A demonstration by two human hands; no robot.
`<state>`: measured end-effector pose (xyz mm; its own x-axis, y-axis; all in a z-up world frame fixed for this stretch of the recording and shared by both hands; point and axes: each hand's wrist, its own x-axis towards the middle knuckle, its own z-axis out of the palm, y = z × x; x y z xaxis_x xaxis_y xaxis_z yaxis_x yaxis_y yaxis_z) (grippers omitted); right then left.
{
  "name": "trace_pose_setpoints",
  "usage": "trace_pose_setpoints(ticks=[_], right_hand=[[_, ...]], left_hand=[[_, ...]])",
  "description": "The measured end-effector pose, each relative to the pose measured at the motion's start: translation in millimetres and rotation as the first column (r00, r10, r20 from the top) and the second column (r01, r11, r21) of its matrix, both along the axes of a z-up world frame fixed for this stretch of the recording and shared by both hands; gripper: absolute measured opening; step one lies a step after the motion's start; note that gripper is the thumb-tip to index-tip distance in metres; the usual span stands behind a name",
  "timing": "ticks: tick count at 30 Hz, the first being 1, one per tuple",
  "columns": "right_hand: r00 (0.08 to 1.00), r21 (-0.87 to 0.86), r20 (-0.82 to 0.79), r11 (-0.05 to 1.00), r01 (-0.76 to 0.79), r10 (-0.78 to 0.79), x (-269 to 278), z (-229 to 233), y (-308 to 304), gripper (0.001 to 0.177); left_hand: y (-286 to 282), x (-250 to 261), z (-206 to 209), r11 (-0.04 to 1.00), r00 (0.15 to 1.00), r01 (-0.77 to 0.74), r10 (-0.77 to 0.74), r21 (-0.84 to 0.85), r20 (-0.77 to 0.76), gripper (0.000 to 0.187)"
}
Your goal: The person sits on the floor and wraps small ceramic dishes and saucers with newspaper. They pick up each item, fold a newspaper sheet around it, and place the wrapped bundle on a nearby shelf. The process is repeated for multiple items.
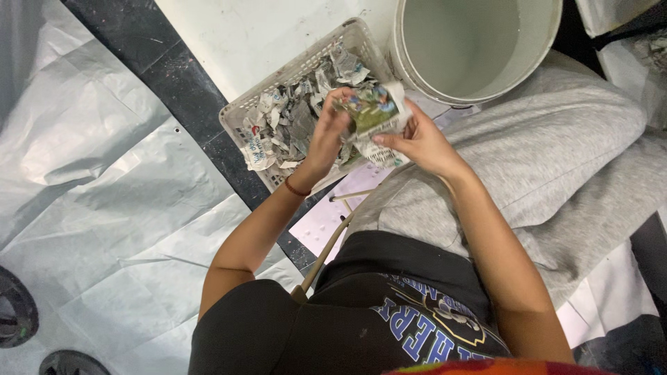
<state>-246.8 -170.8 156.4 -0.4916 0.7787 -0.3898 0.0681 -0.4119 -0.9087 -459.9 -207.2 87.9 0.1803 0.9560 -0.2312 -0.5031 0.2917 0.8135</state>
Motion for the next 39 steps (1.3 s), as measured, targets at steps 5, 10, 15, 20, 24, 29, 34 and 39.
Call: trace_pose_setpoints(ticks=[5,10,15,20,24,29,34,39], right_hand=[[0.982,-0.197,0.171,0.974,0.115,-0.081,14.9,-2.1,-1.8,0.043],[0.965,-0.213,0.096,0.942,0.258,-0.243,23.9,-21.0,10.9,0.027],[0.946,-0.127,0.306,0.98,0.155,-0.11,16.9,-49.5,16.5,0.028],[0.579,0.07,0.754,0.838,-0.541,0.311,-0.3,-81.6,-2.5,0.045],[0.378,-0.024,0.819,0.684,-0.729,0.431,1.6,-88.7,-10.0,0.052],[0.395,0.006,0.857,0.76,-0.65,0.33,5.8,-68.7,-8.7,0.04],[0.399,0.023,0.862,0.763,-0.646,0.312,4.0,-60.4,-3.1,0.038],[0.489,0.147,0.85,0.803,-0.577,0.195,-16.4,-48.0,2.0,0.03]], left_hand=[[12.4,-8.6,22.6,0.991,0.981,0.098,-0.112,-0.092,-0.16,0.04],[4.4,-33.8,-9.9,0.993,0.997,-0.007,-0.003,-0.115,-0.082,0.049],[-16.2,-33.7,-86.2,0.994,0.939,-0.053,0.017,-0.096,-0.342,0.057],[-35.6,-51.8,-171.4,0.991,0.313,0.033,0.111,0.128,-0.943,0.055],[-43.9,-66.5,-226.7,0.942,-0.322,0.327,0.192,0.082,-0.927,0.043],[-34.6,-43.3,-245.7,0.781,-0.445,0.518,-0.102,-0.349,-0.89,0.062],[21.8,-19.3,-195.8,0.891,0.178,-0.049,-0.437,-0.451,-0.882,0.057],[46.9,-3.1,-202.4,0.976,0.046,-0.191,-0.101,-0.108,-0.994,0.068]])
